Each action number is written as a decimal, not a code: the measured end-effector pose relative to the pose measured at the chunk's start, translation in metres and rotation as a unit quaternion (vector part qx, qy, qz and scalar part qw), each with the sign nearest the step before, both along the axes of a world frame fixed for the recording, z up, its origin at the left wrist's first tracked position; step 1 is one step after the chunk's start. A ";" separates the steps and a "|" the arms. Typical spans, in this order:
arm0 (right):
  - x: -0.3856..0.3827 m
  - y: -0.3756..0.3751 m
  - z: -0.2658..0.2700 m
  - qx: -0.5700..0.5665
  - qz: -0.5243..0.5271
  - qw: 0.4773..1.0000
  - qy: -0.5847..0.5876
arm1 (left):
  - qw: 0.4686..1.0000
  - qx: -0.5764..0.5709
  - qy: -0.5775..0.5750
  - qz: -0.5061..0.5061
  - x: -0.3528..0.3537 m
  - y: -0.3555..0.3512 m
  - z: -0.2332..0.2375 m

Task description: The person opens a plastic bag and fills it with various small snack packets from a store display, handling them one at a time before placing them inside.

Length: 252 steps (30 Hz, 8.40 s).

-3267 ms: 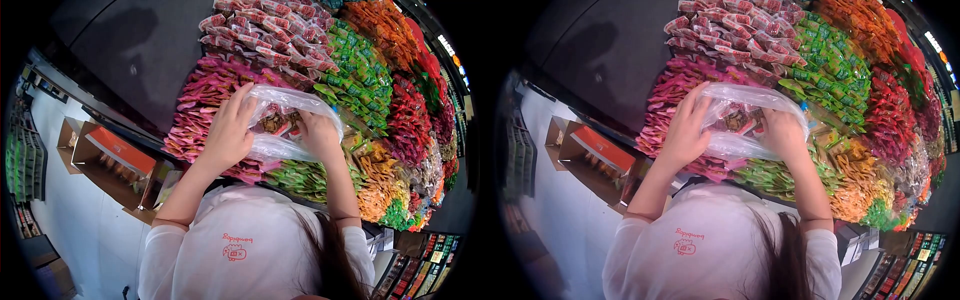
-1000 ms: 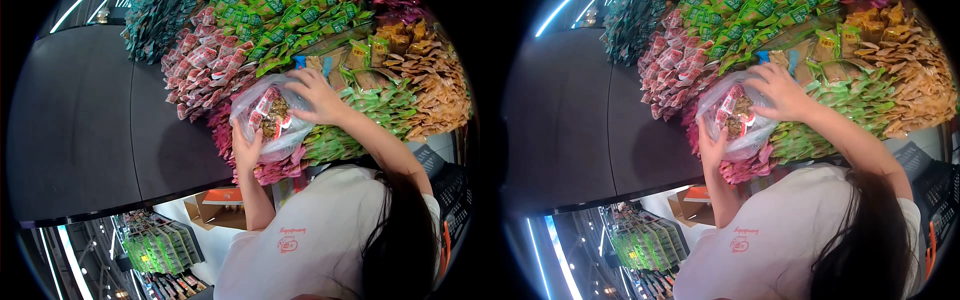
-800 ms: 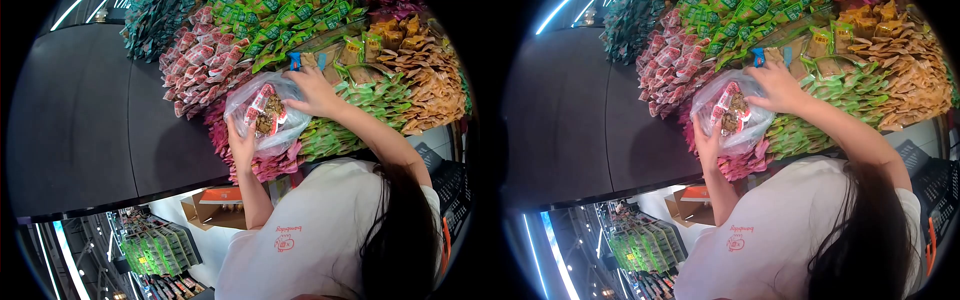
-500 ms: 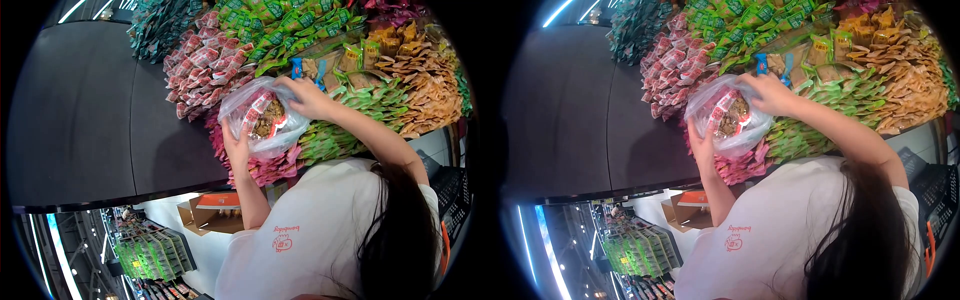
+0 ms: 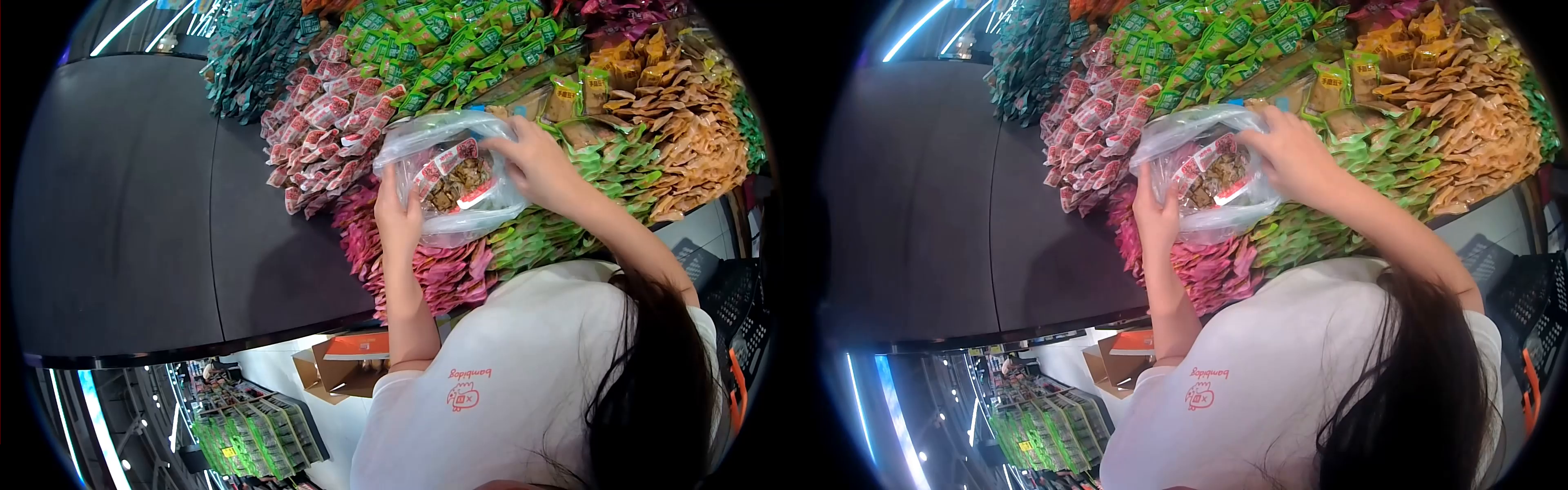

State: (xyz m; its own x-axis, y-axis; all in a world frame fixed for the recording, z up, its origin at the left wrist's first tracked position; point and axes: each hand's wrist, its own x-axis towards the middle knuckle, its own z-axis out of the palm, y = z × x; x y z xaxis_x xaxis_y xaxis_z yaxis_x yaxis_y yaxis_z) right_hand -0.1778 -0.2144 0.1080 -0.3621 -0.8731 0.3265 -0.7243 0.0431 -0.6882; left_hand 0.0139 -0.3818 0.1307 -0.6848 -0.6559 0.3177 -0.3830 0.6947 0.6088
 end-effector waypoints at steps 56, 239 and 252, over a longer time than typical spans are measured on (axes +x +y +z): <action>-0.010 -0.008 -0.018 -0.134 0.034 0.989 0.054 | 0.933 -0.339 0.038 0.110 0.002 -0.206 0.158; 0.013 -0.044 0.049 -0.060 0.223 0.839 -0.493 | 0.741 0.476 0.467 -0.080 -0.004 0.048 0.030; 0.011 -0.040 0.051 -0.080 0.273 0.821 -0.495 | 0.715 0.516 0.462 -0.095 -0.001 0.044 0.026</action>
